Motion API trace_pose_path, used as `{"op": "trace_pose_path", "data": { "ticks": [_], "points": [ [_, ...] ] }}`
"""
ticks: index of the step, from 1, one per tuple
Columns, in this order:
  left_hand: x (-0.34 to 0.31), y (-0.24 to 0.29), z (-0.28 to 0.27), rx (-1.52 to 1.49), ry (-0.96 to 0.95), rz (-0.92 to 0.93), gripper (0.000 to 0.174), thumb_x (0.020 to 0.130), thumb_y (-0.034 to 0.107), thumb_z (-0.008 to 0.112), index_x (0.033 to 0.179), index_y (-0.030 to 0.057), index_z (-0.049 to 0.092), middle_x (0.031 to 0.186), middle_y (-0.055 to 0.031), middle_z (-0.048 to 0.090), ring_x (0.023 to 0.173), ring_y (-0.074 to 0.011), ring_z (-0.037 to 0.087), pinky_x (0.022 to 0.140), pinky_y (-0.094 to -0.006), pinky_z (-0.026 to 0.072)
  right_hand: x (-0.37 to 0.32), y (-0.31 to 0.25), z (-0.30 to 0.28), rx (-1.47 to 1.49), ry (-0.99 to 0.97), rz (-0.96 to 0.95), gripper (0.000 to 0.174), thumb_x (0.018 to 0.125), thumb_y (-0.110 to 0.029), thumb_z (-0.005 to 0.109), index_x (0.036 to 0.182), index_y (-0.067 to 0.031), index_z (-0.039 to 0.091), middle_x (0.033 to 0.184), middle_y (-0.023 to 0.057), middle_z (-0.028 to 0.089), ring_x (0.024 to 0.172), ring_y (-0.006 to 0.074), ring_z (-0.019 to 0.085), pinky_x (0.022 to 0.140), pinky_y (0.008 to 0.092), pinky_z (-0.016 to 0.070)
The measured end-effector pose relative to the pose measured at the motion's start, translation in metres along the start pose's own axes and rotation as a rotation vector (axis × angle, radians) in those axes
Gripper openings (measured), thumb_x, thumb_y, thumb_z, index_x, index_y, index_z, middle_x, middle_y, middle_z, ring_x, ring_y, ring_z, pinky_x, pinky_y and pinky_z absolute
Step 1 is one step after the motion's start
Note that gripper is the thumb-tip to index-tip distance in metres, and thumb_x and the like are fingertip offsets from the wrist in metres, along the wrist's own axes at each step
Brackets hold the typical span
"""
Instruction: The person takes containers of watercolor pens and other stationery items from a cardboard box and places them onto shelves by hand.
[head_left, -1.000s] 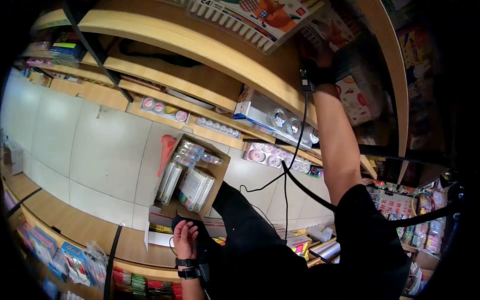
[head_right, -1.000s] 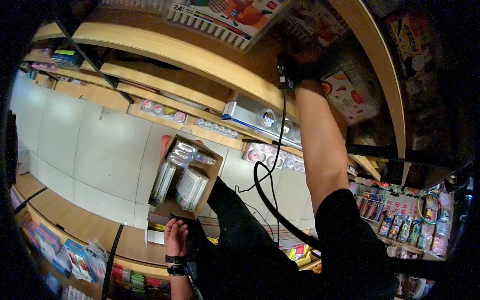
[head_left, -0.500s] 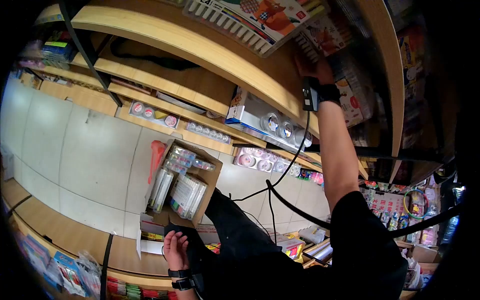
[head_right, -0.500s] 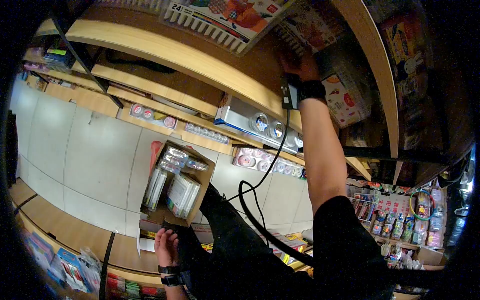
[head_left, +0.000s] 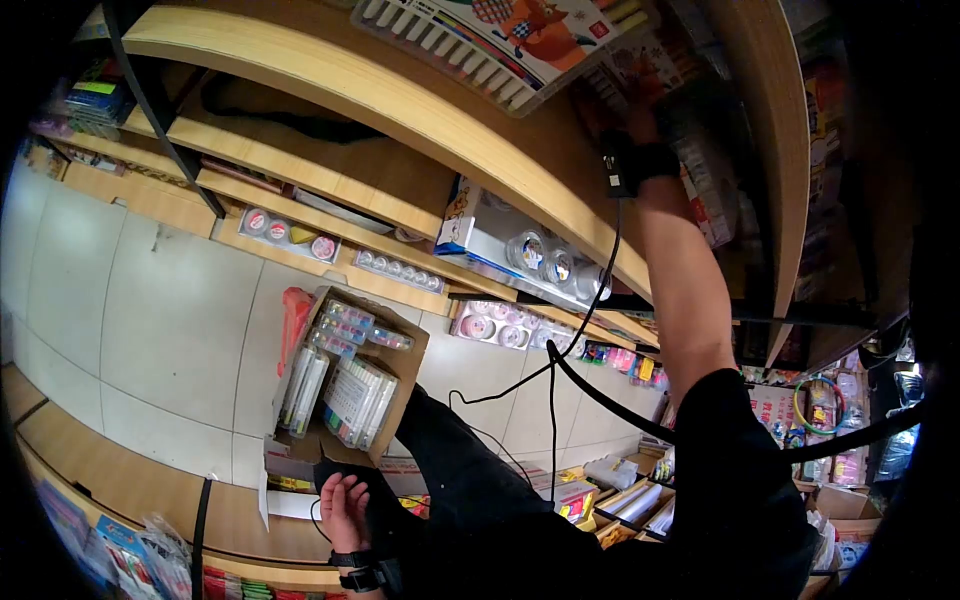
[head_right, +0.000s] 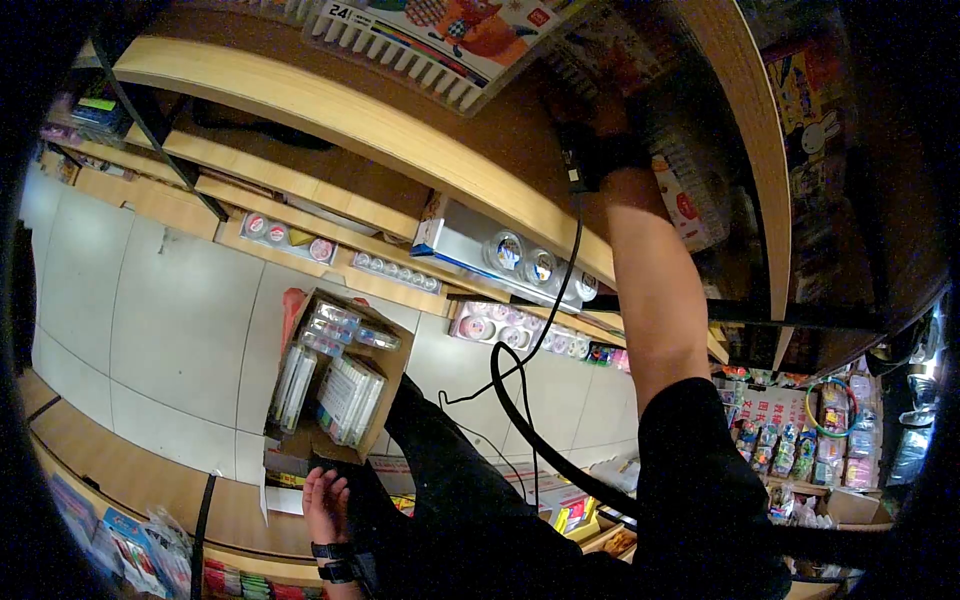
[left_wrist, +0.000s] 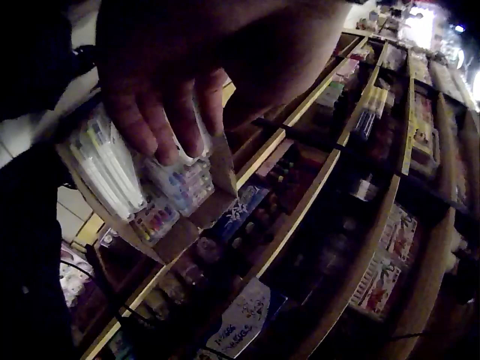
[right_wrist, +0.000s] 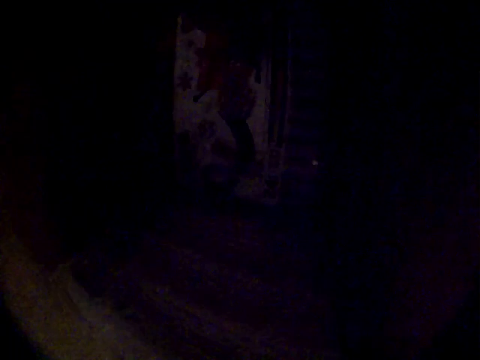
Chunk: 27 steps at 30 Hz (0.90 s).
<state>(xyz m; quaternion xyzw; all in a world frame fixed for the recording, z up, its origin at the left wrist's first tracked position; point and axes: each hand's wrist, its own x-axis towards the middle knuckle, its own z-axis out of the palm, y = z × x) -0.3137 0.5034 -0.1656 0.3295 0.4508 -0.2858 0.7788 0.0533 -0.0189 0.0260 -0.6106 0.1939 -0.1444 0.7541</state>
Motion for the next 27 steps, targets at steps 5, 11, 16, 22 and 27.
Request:
{"op": "trace_pose_path", "data": {
  "ticks": [5,11,16,22,27],
  "points": [
    [-0.001,0.001,-0.003,0.010,0.034,0.004,0.024,0.088,0.021,0.054,0.109,0.0101,0.051,0.094,-0.0058,0.061,0.077,-0.0165,0.060,0.065,-0.0265,0.0494,0.033,0.001,-0.044,-0.547,-0.113,-0.135,0.046,0.093,-0.038,0.036,0.129,-0.0098,0.037,0.128,0.0109,0.043,0.114,0.0241,0.042,0.094,0.0335,0.0370],
    [-0.001,0.003,-0.005,-0.004,0.050,0.003,0.023,0.089,0.020,0.052,0.109,0.0088,0.051,0.097,-0.0072,0.060,0.080,-0.0161,0.060,0.068,-0.0253,0.0485,0.004,-0.008,-0.013,-1.319,0.279,-0.613,0.042,0.090,-0.017,0.037,0.130,-0.0047,0.035,0.131,0.0137,0.041,0.118,0.0281,0.040,0.101,0.0382,0.0297],
    [0.005,-0.004,-0.005,-0.015,0.008,0.014,0.024,0.088,0.020,0.053,0.109,0.0083,0.051,0.097,-0.0073,0.060,0.080,-0.0164,0.059,0.068,-0.0255,0.0477,0.026,0.007,-0.024,-1.289,0.230,-0.795,0.048,0.084,-0.025,0.046,0.128,-0.0057,0.039,0.131,0.0153,0.041,0.121,0.0317,0.035,0.104,0.0427,0.0224],
    [0.008,-0.008,-0.001,-0.016,0.003,0.003,0.024,0.088,0.021,0.053,0.109,0.0077,0.050,0.097,-0.0088,0.060,0.080,-0.0181,0.060,0.067,-0.0264,0.0477,0.030,-0.002,-0.026,-1.408,0.277,-0.890,0.053,0.074,-0.039,0.060,0.116,-0.0070,0.050,0.121,0.0163,0.047,0.116,0.0338,0.038,0.104,0.0438,0.0227],
    [0.009,-0.009,0.000,-0.008,0.035,-0.011,0.024,0.088,0.020,0.053,0.109,0.0075,0.050,0.097,-0.0092,0.060,0.079,-0.0183,0.060,0.067,-0.0267,0.0478,0.024,-0.006,-0.007,-1.625,0.314,-0.968,0.063,0.065,-0.019,0.077,0.117,-0.0021,0.045,0.111,0.0110,0.055,0.099,0.0236,0.052,0.082,0.0348,0.0442]
  ]
}}
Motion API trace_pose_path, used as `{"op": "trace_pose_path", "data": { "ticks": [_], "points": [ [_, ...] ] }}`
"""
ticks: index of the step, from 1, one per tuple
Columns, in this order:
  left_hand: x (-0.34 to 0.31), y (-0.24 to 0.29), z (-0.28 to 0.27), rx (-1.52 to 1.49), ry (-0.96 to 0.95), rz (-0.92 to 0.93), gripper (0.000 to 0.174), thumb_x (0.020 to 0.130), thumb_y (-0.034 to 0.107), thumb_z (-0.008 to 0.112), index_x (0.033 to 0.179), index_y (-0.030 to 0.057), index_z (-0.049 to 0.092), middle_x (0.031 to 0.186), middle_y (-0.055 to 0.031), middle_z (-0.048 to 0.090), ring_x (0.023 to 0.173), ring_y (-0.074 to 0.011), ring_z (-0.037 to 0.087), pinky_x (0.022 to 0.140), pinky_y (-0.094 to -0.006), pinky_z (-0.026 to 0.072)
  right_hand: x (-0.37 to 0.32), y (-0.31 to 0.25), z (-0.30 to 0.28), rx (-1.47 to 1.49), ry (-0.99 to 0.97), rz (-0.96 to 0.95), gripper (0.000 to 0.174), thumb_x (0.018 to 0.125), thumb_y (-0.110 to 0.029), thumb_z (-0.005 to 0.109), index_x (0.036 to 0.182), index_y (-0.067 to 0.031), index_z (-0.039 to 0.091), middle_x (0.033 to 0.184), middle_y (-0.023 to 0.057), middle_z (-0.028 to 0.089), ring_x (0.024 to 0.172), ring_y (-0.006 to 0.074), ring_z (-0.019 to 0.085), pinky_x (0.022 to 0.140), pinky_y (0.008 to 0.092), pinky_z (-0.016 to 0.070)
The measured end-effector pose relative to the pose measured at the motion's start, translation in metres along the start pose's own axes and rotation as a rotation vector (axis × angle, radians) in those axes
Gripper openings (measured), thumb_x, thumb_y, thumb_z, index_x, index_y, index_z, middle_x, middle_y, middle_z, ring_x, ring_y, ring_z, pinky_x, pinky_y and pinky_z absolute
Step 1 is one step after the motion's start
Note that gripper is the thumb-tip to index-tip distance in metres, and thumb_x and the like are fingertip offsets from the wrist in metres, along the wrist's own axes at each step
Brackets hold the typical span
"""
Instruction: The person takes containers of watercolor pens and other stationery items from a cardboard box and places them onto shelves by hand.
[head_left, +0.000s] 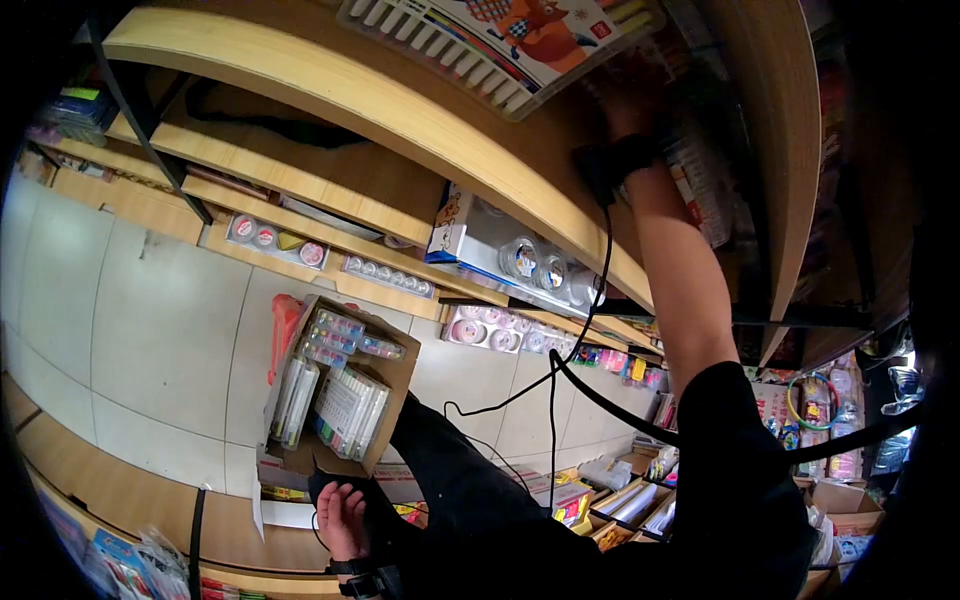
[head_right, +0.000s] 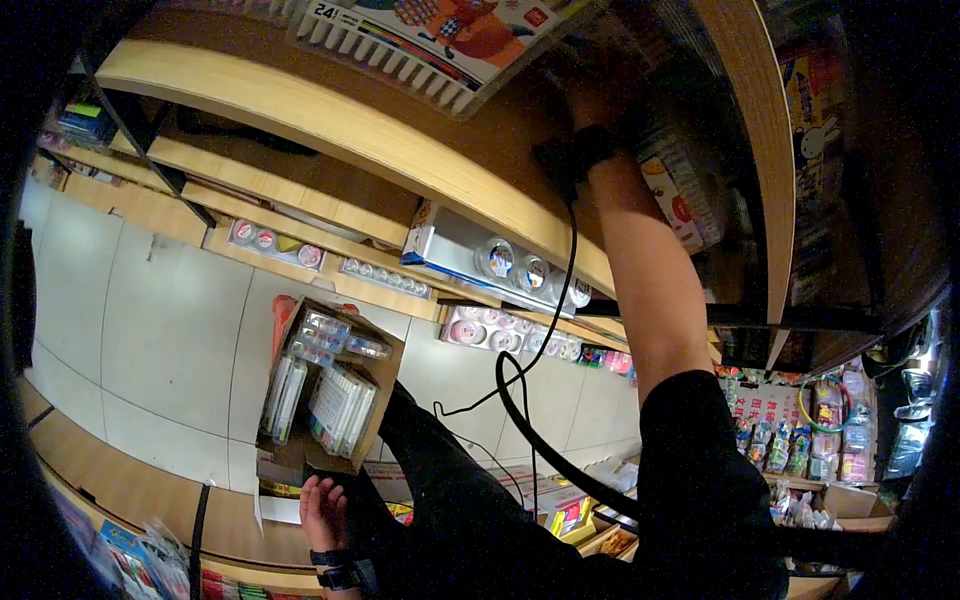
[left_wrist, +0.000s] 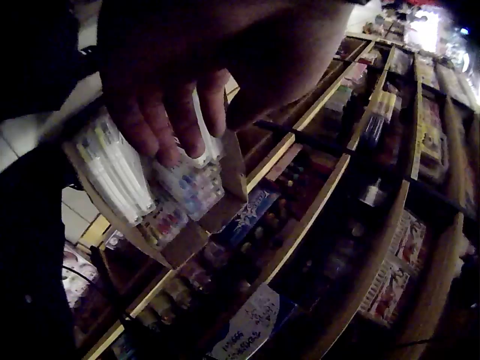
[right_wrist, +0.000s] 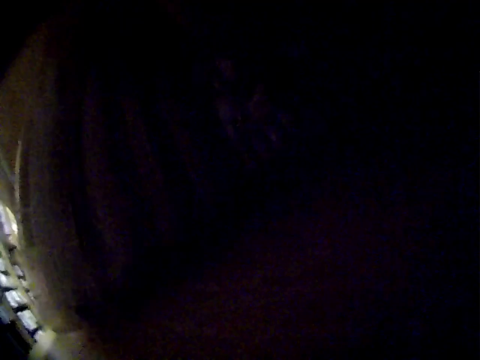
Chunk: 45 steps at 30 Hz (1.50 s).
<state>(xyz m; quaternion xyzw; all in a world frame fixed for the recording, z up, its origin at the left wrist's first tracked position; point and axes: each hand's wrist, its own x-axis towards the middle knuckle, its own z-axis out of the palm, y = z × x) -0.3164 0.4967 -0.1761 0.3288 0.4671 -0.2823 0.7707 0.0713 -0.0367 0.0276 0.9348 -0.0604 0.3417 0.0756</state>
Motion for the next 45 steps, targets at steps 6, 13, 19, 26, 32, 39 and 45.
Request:
{"op": "trace_pose_path", "data": {
  "ticks": [6,13,19,26,32,39,45],
  "points": [
    [0.003,0.004,0.003,-0.004,-0.015,0.011,0.024,0.089,0.020,0.053,0.109,0.0079,0.050,0.097,-0.0089,0.060,0.079,-0.0183,0.060,0.067,-0.0269,0.0479,0.010,-0.040,-0.010,-0.132,-0.103,0.021,0.073,0.078,-0.041,0.058,0.134,-0.0059,0.027,0.121,0.0223,0.047,0.114,0.0323,0.043,0.097,0.0434,0.0306],
    [0.002,0.009,0.004,0.009,-0.031,0.020,0.025,0.088,0.021,0.053,0.110,0.0089,0.050,0.098,-0.0081,0.060,0.080,-0.0178,0.059,0.067,-0.0269,0.0483,0.014,-0.030,0.001,0.079,-0.144,-0.008,0.061,0.081,-0.034,0.055,0.129,-0.0043,0.032,0.122,0.0217,0.045,0.114,0.0343,0.041,0.098,0.0454,0.0276],
    [0.000,0.013,0.003,-0.009,-0.006,0.030,0.025,0.088,0.021,0.053,0.110,0.0088,0.050,0.098,-0.0078,0.060,0.080,-0.0174,0.059,0.067,-0.0263,0.0489,0.017,-0.045,-0.010,-0.125,-0.077,-0.188,0.047,0.082,-0.024,0.055,0.122,-0.0019,0.041,0.121,0.0195,0.045,0.112,0.0352,0.041,0.097,0.0463,0.0275],
    [0.000,0.017,0.014,0.026,0.028,0.028,0.025,0.088,0.022,0.053,0.110,0.0090,0.050,0.098,-0.0080,0.060,0.081,-0.0178,0.059,0.068,-0.0267,0.0490,-0.005,-0.065,-0.020,0.206,-0.409,0.016,0.040,0.086,-0.023,0.050,0.120,-0.0018,0.047,0.123,0.0154,0.049,0.113,0.0299,0.044,0.097,0.0370,0.0330],
    [0.008,0.012,0.012,0.019,0.022,0.011,0.029,0.088,0.023,0.053,0.113,0.0090,0.049,0.101,-0.0082,0.059,0.083,-0.0185,0.059,0.071,-0.0288,0.0487,-0.007,-0.047,0.013,0.370,-0.422,-0.005,0.036,0.088,-0.022,0.046,0.118,-0.0026,0.049,0.118,0.0136,0.052,0.109,0.0276,0.047,0.096,0.0352,0.0342],
    [0.013,0.011,0.009,0.128,0.058,0.053,0.028,0.089,0.020,0.051,0.114,0.0071,0.049,0.102,-0.0089,0.060,0.084,-0.0178,0.058,0.072,-0.0273,0.0464,-0.039,-0.036,-0.050,0.362,-0.391,0.159,0.034,0.086,-0.021,0.053,0.116,-0.0038,0.052,0.118,0.0114,0.052,0.109,0.0248,0.047,0.096,0.0342,0.0356],
    [0.042,-0.002,0.000,0.727,0.289,0.445,0.029,0.081,0.008,0.056,0.108,0.0010,0.049,0.097,-0.0108,0.057,0.088,-0.0188,0.056,0.079,-0.0295,0.0445,-0.105,-0.152,-0.168,0.631,-0.541,0.314,0.017,0.077,0.003,0.060,0.094,-0.0018,0.061,0.091,0.0072,0.062,0.083,0.0127,0.058,0.077,0.0232,0.0453]
  ]
}}
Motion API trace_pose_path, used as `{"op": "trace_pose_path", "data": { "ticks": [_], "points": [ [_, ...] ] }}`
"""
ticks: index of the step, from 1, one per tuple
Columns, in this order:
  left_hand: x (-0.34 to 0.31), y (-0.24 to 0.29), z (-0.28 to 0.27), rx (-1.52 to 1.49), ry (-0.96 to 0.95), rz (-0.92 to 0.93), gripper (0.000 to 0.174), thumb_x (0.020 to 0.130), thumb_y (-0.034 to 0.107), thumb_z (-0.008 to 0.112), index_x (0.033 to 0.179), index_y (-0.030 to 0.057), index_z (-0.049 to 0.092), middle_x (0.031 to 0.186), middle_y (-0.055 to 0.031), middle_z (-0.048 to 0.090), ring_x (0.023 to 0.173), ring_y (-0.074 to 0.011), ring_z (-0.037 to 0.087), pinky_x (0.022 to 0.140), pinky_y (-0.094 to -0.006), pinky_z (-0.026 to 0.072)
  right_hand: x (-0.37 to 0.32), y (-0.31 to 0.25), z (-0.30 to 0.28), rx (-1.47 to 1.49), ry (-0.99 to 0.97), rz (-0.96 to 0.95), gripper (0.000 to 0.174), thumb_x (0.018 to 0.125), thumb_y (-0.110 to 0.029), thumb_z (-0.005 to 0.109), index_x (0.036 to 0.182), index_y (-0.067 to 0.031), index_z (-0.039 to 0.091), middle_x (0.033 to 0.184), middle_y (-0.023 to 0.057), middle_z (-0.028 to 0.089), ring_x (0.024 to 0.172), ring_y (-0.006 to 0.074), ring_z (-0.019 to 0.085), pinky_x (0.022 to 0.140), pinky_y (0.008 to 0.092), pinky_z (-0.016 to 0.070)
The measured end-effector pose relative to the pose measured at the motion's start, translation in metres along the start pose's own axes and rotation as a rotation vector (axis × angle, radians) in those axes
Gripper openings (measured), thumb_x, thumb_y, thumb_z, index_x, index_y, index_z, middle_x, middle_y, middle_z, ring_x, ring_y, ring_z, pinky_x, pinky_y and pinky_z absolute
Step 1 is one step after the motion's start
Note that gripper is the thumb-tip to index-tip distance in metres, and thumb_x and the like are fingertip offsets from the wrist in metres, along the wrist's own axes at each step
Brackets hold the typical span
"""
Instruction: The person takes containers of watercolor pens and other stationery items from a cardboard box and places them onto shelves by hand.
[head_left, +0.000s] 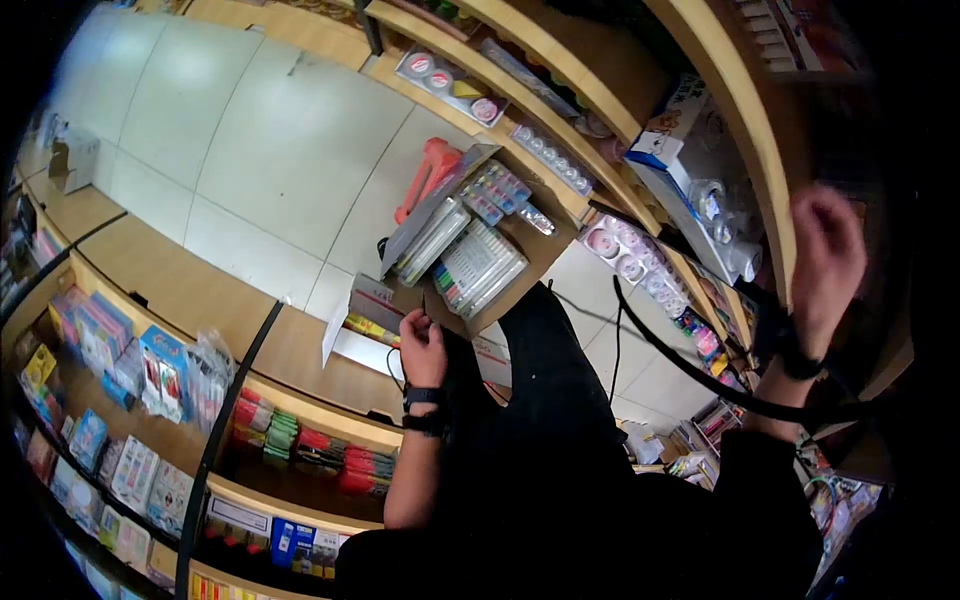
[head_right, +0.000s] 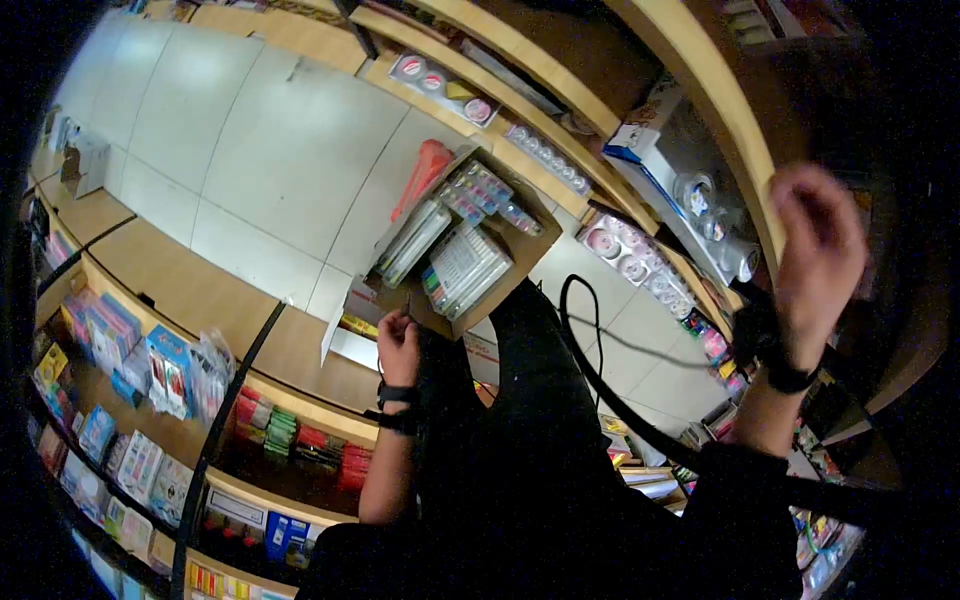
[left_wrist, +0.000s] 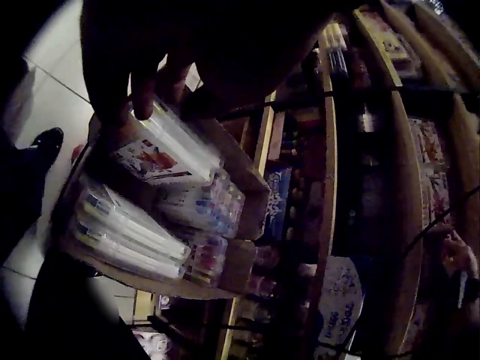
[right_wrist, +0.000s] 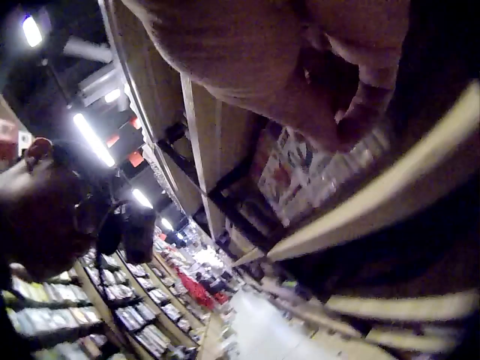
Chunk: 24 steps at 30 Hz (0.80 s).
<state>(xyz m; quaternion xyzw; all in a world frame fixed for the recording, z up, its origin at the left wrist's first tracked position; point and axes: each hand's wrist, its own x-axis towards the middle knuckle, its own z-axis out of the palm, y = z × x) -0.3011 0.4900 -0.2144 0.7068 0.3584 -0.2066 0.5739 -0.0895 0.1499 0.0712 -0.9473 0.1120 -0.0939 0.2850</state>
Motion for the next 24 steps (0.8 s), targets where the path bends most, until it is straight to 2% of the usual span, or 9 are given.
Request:
{"op": "trace_pose_path", "data": {
  "ticks": [2,4,5,7,9,11,15,22,24],
  "points": [
    [0.010,-0.006,0.009,0.108,0.015,-0.008,0.032,0.078,0.009,0.058,0.107,0.0005,0.049,0.099,-0.0145,0.056,0.088,-0.0228,0.057,0.080,-0.0320,0.0445,-0.033,-0.001,0.013,0.254,-0.241,0.093,0.009,0.075,0.004,0.062,0.081,-0.0021,0.061,0.081,0.0048,0.061,0.068,0.0085,0.055,0.059,0.0197,0.0437],
    [0.023,-0.025,0.024,0.270,0.080,0.171,0.036,0.073,0.009,0.059,0.107,-0.0005,0.049,0.100,-0.0183,0.056,0.090,-0.0316,0.056,0.080,-0.0365,0.0448,-0.058,-0.001,0.043,0.272,-0.536,0.538,0.006,0.078,-0.005,0.064,0.075,-0.0028,0.060,0.063,0.0018,0.057,0.046,0.0060,0.048,0.039,0.0182,0.0355],
    [0.025,-0.019,0.031,0.345,0.044,0.171,0.037,0.073,0.009,0.060,0.107,0.0009,0.049,0.099,-0.0182,0.055,0.090,-0.0330,0.055,0.080,-0.0373,0.0443,-0.065,0.021,0.062,0.229,-0.830,0.604,0.020,0.084,-0.018,0.061,0.070,-0.0038,0.060,0.053,0.0006,0.053,0.042,0.0057,0.047,0.036,0.0193,0.0334],
    [0.028,-0.012,0.047,0.572,-0.051,0.233,0.039,0.071,0.012,0.061,0.108,0.0044,0.049,0.098,-0.0174,0.054,0.091,-0.0348,0.053,0.080,-0.0386,0.0433,-0.092,0.050,0.124,0.197,-0.937,0.699,0.035,0.088,-0.027,0.054,0.065,-0.0015,0.056,0.051,0.0004,0.049,0.043,0.0069,0.045,0.041,0.0224,0.0358],
    [0.034,-0.017,0.063,0.845,-0.126,0.374,0.044,0.068,0.019,0.066,0.108,0.0094,0.049,0.100,-0.0138,0.052,0.093,-0.0334,0.050,0.081,-0.0401,0.0420,-0.118,0.104,0.177,0.122,-1.136,0.090,0.019,0.084,-0.017,0.057,0.088,0.0012,0.060,0.075,0.0102,0.062,0.071,0.0211,0.060,0.065,0.0312,0.0464],
    [0.038,-0.023,0.075,0.905,-0.166,0.381,0.045,0.067,0.021,0.067,0.108,0.0098,0.049,0.101,-0.0130,0.051,0.095,-0.0327,0.050,0.081,-0.0406,0.0422,-0.132,0.095,0.206,0.046,-1.052,-0.120,0.045,0.077,-0.004,0.057,0.120,-0.0023,0.044,0.101,0.0147,0.059,0.096,0.0264,0.057,0.083,0.0335,0.0439],
    [0.052,-0.021,0.080,0.996,-0.295,0.268,0.054,0.064,0.029,0.072,0.110,0.0130,0.050,0.107,-0.0117,0.051,0.099,-0.0314,0.049,0.082,-0.0415,0.0426,-0.147,0.132,0.248,0.353,-1.232,0.278,0.034,0.077,-0.008,0.058,0.110,-0.0013,0.050,0.088,0.0134,0.062,0.083,0.0285,0.060,0.074,0.0354,0.0471],
    [0.080,-0.019,0.073,0.976,-0.389,0.217,0.051,0.066,0.029,0.072,0.111,0.0159,0.052,0.109,-0.0106,0.052,0.101,-0.0303,0.049,0.084,-0.0406,0.0428,-0.143,0.135,0.278,0.053,-1.090,-0.135,0.029,0.077,-0.008,0.051,0.105,-0.0016,0.054,0.096,0.0190,0.058,0.092,0.0347,0.056,0.080,0.0392,0.0445],
    [0.078,-0.015,0.077,1.012,-0.412,0.493,0.049,0.067,0.026,0.069,0.112,0.0165,0.050,0.107,-0.0084,0.052,0.099,-0.0287,0.050,0.083,-0.0400,0.0430,-0.151,0.143,0.295,-0.095,-1.207,-0.121,0.037,0.076,-0.006,0.054,0.113,-0.0024,0.050,0.106,0.0173,0.054,0.102,0.0333,0.051,0.087,0.0392,0.0411]
  ]
}}
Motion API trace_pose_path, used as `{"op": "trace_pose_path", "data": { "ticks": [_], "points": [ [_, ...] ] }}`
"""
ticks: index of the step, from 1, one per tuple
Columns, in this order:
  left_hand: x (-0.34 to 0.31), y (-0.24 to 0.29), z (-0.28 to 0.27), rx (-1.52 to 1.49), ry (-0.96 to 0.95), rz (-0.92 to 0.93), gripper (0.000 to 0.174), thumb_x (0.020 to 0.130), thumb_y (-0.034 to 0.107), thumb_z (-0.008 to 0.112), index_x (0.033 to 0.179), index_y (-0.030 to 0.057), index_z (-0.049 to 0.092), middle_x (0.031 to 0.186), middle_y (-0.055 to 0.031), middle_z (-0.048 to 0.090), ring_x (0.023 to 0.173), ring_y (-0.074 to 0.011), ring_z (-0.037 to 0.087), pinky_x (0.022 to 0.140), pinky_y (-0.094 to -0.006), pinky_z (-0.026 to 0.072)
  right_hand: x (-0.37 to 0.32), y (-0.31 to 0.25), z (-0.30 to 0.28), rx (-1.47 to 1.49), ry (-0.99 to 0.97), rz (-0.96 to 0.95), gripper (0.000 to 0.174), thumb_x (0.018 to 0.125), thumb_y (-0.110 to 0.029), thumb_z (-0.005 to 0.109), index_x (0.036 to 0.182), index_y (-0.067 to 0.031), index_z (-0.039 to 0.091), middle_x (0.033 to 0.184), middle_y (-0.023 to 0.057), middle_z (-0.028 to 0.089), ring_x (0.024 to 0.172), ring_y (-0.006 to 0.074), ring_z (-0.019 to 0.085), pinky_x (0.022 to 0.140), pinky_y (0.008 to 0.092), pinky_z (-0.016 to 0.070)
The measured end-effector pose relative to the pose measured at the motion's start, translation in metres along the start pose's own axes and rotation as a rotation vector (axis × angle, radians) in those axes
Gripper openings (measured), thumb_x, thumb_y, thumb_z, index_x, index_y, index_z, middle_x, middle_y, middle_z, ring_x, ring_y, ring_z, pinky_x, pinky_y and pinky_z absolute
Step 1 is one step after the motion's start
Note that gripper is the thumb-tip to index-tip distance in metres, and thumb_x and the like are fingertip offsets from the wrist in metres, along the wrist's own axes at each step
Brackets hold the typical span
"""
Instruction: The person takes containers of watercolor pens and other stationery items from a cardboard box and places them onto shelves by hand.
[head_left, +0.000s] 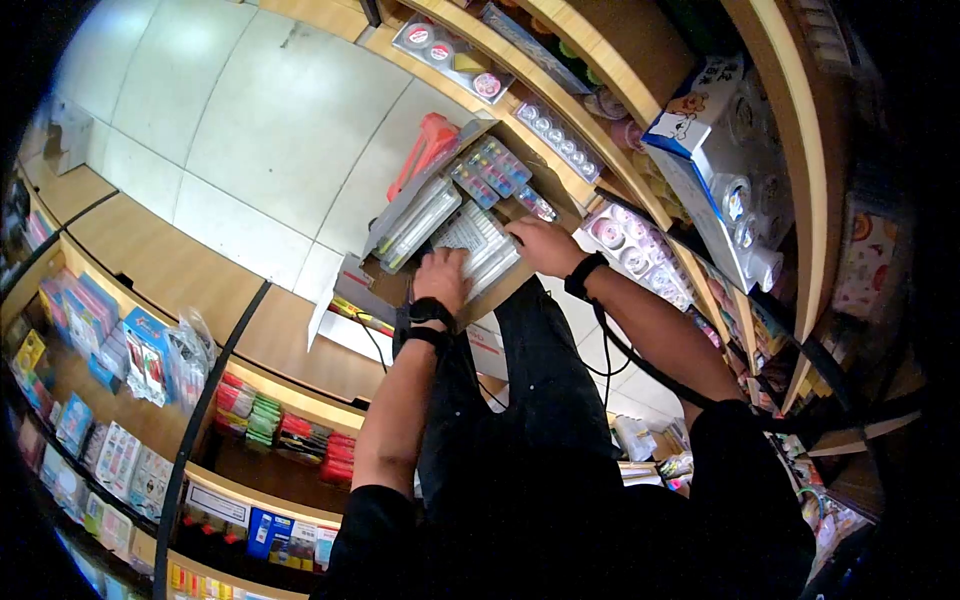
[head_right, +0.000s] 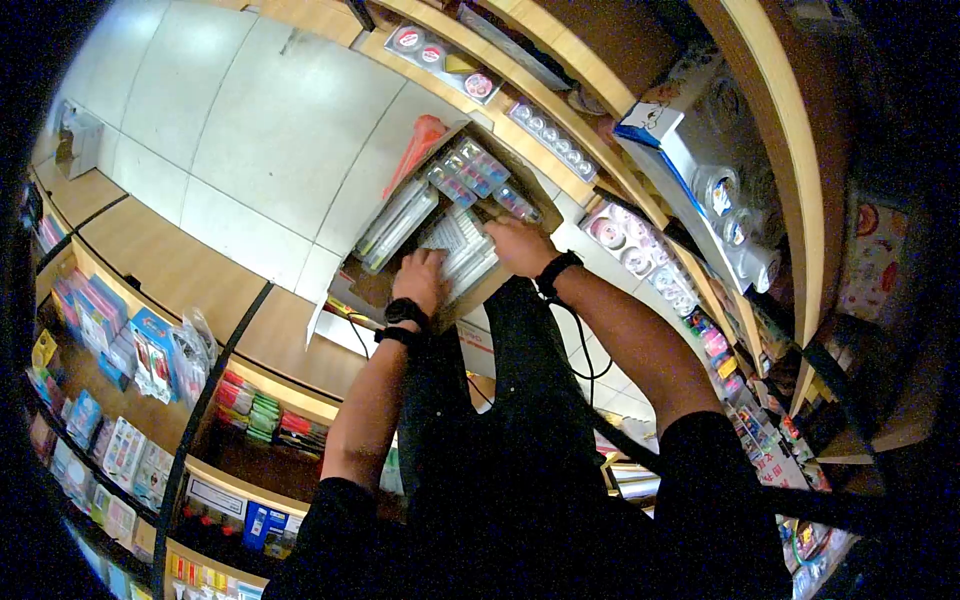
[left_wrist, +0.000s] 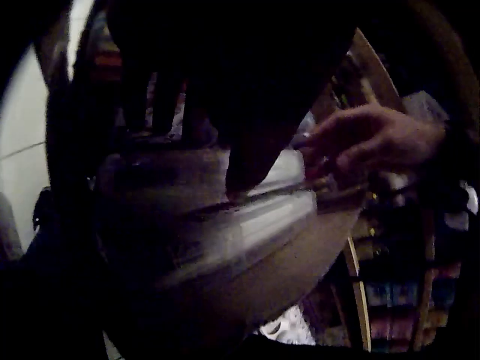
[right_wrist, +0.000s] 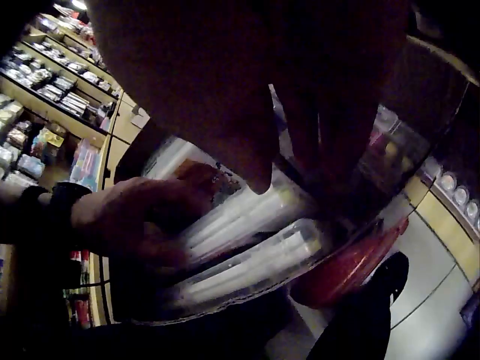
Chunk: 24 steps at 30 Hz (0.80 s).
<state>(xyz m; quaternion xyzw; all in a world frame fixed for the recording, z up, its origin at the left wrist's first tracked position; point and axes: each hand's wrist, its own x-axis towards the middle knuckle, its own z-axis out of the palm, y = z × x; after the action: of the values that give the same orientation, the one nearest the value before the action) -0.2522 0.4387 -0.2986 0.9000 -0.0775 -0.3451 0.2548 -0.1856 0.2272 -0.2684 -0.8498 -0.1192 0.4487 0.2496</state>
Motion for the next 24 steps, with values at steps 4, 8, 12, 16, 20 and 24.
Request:
{"op": "trace_pose_path", "data": {
  "ticks": [4,8,12,16,20,24],
  "points": [
    [-0.003,0.014,0.010,0.201,0.230,-0.013,0.037,0.076,0.019,0.054,0.112,0.0130,0.048,0.105,-0.0070,0.052,0.096,-0.0265,0.051,0.079,-0.0389,0.0425,0.001,-0.012,0.013,0.099,0.188,-0.067,0.036,0.074,0.000,0.047,0.109,-0.0027,0.051,0.102,0.0214,0.056,0.097,0.0365,0.053,0.082,0.0439,0.0428],
    [0.003,0.016,0.008,0.282,0.265,-0.140,0.021,0.077,0.015,0.049,0.098,0.0114,0.052,0.092,-0.0060,0.054,0.091,-0.0240,0.051,0.076,-0.0389,0.0407,-0.013,-0.017,0.002,0.090,0.226,-0.012,0.036,0.074,-0.002,0.049,0.110,-0.0022,0.049,0.099,0.0205,0.057,0.093,0.0365,0.055,0.079,0.0436,0.0448],
    [-0.007,0.031,-0.031,0.214,0.286,-0.082,0.024,0.073,0.012,0.054,0.096,0.0091,0.051,0.089,-0.0070,0.054,0.089,-0.0266,0.052,0.077,-0.0387,0.0406,-0.027,-0.012,-0.016,0.334,0.157,-0.001,0.036,0.078,-0.007,0.054,0.112,-0.0014,0.048,0.100,0.0195,0.059,0.093,0.0319,0.058,0.081,0.0379,0.0464],
    [-0.064,0.066,-0.112,0.086,0.296,-0.038,0.032,0.067,0.015,0.063,0.097,0.0088,0.054,0.088,-0.0093,0.055,0.086,-0.0287,0.051,0.075,-0.0394,0.0399,-0.049,-0.011,-0.050,0.580,0.173,-0.099,0.042,0.077,-0.005,0.062,0.115,-0.0016,0.047,0.103,0.0136,0.058,0.093,0.0220,0.058,0.083,0.0325,0.0467],
    [-0.124,0.056,-0.175,-0.546,0.312,-0.217,0.032,0.072,0.006,0.065,0.101,0.0023,0.054,0.082,-0.0108,0.063,0.077,-0.0238,0.060,0.068,-0.0332,0.0471,-0.076,-0.014,-0.097,0.944,0.157,-0.107,0.041,0.080,-0.006,0.061,0.118,-0.0003,0.045,0.108,0.0101,0.056,0.098,0.0167,0.055,0.086,0.0291,0.0444],
    [-0.137,0.039,-0.187,-1.661,0.370,-0.337,0.026,0.081,-0.002,0.055,0.106,-0.0006,0.051,0.096,-0.0099,0.062,0.083,-0.0138,0.060,0.075,-0.0259,0.0483,-0.100,-0.031,-0.128,1.073,0.164,-0.023,0.040,0.087,-0.017,0.054,0.122,-0.0018,0.043,0.112,0.0106,0.056,0.101,0.0168,0.055,0.087,0.0267,0.0423]
  ]
}}
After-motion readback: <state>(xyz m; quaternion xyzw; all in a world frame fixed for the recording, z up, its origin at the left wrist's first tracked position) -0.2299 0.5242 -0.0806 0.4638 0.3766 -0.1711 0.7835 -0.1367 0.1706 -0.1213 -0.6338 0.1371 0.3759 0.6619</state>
